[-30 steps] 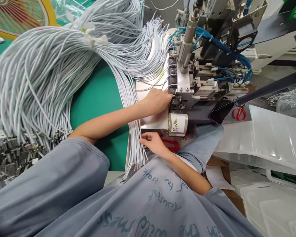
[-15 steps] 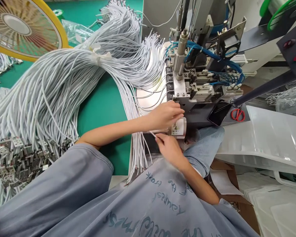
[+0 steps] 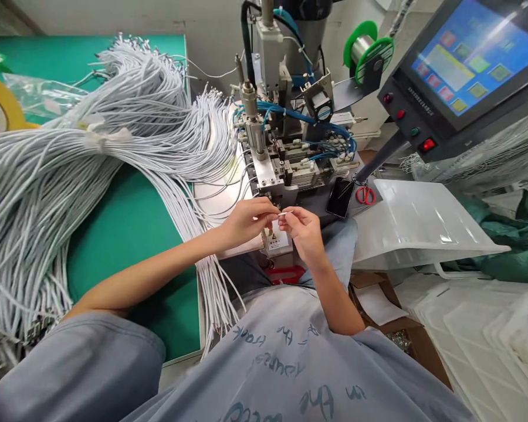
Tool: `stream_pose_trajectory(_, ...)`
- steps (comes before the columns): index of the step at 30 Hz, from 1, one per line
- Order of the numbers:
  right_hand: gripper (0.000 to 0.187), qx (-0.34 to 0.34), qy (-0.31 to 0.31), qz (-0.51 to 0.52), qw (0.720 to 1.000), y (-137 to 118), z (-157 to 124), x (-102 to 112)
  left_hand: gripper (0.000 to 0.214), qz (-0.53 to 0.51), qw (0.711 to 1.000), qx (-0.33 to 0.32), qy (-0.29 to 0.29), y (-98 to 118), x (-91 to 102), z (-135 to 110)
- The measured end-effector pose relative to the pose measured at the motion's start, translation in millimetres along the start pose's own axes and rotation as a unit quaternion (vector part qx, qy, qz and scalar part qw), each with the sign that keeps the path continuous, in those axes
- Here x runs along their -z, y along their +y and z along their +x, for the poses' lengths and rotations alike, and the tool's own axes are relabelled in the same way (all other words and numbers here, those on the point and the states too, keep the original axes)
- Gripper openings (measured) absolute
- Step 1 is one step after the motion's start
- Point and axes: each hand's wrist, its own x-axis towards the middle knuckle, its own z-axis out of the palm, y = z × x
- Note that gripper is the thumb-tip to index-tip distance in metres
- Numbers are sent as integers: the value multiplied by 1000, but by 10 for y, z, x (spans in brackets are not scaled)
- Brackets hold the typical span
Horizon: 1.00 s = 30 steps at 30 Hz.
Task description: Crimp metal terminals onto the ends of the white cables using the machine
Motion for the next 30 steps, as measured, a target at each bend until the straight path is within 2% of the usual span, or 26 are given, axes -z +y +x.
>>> stream_pose_trajectory(4,23,78,43,-28,996,60,8,-65,20,-12,1000,13,-16,48,21,2)
stream_pose_trajectory(6,19,99,43,-48,993,67,20,-48,21,-8,999,18,-26,54,31,13)
stream_pose_trajectory(9,14,111,18,-103,988,5,50,34,22,28,999,-1,-33,22,41,29)
stream_pose_trajectory(13,12,132,-40,-209,968,-123,105,148,23,89,995,-49,-21,-40,26,22)
stream_pose_trajectory(15,14,137,-50,-212,966,-123,119,142,22,84,995,-59,-5,-44,7,13)
stream_pose_trajectory(19,17,150,24,-149,977,16,93,4,18,58,997,-38,34,-15,-26,-1)
stream_pose_trajectory(22,19,175,75,-173,966,72,73,-50,19,83,995,-33,34,-25,-21,-6)
stream_pose_trajectory(24,21,189,56,-227,954,41,88,-13,22,142,988,-59,15,-56,-1,-6)
stream_pose_trajectory(27,23,177,-23,-277,944,-31,141,76,26,250,963,-96,-26,-105,26,-8)
stream_pose_trajectory(28,24,175,-37,-276,944,-41,157,88,26,269,958,-95,-28,-115,26,-8)
stream_pose_trajectory(30,24,189,-26,-255,948,-21,175,64,23,261,963,-71,-8,-119,10,-11)
